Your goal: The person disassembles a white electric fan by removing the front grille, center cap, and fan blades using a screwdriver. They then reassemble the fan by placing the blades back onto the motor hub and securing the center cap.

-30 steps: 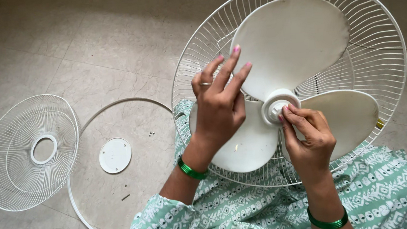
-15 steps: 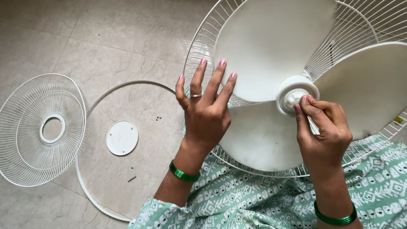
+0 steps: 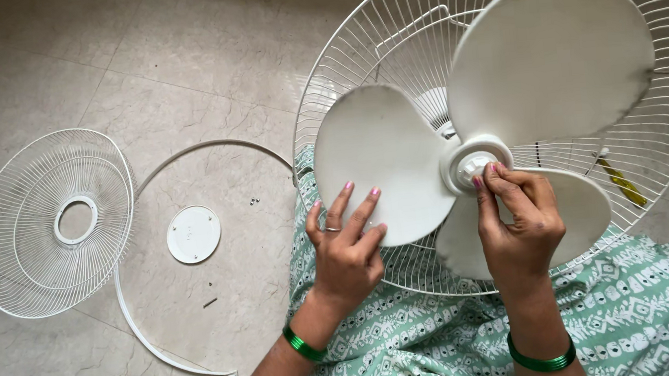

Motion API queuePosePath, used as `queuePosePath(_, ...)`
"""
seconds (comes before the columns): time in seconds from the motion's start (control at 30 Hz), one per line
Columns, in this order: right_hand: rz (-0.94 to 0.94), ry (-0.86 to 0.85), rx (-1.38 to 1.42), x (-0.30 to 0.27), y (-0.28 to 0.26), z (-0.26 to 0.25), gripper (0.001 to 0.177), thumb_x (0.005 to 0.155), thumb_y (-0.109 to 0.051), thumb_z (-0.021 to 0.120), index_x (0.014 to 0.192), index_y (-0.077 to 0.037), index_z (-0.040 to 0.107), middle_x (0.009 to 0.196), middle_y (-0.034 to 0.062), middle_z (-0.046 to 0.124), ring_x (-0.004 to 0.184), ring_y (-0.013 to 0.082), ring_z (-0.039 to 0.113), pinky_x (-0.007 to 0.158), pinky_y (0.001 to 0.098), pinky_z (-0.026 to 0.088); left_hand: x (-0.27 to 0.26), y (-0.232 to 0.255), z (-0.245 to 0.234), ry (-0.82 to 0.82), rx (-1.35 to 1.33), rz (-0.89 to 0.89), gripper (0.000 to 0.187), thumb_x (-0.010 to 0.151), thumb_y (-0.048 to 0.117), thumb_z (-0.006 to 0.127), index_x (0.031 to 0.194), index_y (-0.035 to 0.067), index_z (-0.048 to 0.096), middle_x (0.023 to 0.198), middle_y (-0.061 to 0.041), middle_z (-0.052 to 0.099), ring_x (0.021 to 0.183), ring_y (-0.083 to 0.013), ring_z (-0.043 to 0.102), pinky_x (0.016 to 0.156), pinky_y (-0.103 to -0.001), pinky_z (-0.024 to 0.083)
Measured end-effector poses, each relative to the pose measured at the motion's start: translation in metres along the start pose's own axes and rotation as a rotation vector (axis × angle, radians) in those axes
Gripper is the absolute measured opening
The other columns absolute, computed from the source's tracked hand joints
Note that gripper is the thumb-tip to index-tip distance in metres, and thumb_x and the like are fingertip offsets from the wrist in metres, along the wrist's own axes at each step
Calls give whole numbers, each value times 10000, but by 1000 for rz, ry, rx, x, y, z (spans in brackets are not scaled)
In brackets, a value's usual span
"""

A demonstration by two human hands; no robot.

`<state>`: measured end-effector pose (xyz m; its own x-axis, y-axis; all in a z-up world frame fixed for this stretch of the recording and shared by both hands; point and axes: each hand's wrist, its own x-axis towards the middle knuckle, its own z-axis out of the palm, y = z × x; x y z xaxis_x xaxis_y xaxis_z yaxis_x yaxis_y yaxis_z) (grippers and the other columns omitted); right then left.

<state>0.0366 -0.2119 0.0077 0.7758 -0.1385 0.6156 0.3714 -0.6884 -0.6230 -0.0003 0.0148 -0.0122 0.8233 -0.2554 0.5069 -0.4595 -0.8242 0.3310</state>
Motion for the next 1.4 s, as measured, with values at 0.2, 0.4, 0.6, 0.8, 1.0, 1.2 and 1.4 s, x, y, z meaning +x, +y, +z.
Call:
queuePosePath(0.2, 16, 13, 37, 2, -4, 1, 214, 953, 30, 801, 1159, -15, 761, 1096, 128, 685, 1033, 227, 708, 892, 329, 617, -20, 26, 29, -78, -81, -19, 93, 764, 38, 664, 838, 70, 710, 1452, -111, 611, 1445, -371, 457, 1197, -614, 166)
queuePosePath(0.4, 18, 29, 20, 3, -3, 3, 207, 922, 25, 803, 1122, -14, 767, 1060, 123, 687, 983, 222, 704, 825, 321, 616, -30, 57, 40, -143, -115, -19, 77, 765, 38, 664, 830, 52, 704, 1451, -125, 628, 1396, -355, 498, 1145, -619, 203)
queuePosePath(0.6, 20, 29, 25, 1, 1, 4, 187, 938, 11, 808, 1119, -21, 770, 1057, 111, 686, 999, 218, 712, 859, 333, 618, 7, 62, 32, -127, -222, -32, 229, 821, 33, 647, 1024, 39, 752, 1392, -120, 646, 1293, -279, 581, 1170, -521, 324)
queuePosePath(0.8, 17, 27, 29, 1, 0, 3, 190, 949, 12, 803, 1133, -16, 767, 1069, 116, 685, 1019, 224, 719, 896, 338, 615, 70, 24, 8, 129, 132, -25, 503, 829, 20, 606, 1323, 36, 695, 1465, -122, 608, 1406, -296, 507, 1196, -528, 251)
queuePosePath(1.0, 24, 31, 42, 2, 0, 4, 196, 938, 9, 802, 1128, -24, 767, 1064, 114, 681, 1018, 224, 715, 901, 337, 618, 58, 10, 1, 93, 197, -43, 483, 814, 37, 606, 1287, 38, 704, 1466, -131, 598, 1468, -309, 446, 1219, -567, 152)
queuePosePath(1.2, 23, 27, 2, 3, -3, 2, 224, 905, 7, 809, 1123, -27, 772, 1050, 110, 692, 1006, 232, 705, 873, 342, 607, 22, 2, 12, 68, 183, -14, 391, 843, 46, 631, 1213, 91, 748, 1453, -120, 612, 1472, -317, 429, 1233, -581, 132)
queuePosePath(1.4, 22, 18, 23, 4, -3, 3, 224, 915, 16, 802, 1132, -24, 765, 1055, 105, 686, 1005, 218, 702, 864, 322, 614, -18, 12, 32, -46, 57, 67, 336, 864, 67, 644, 1178, 118, 751, 1494, -110, 596, 1485, -327, 423, 1233, -580, 99)
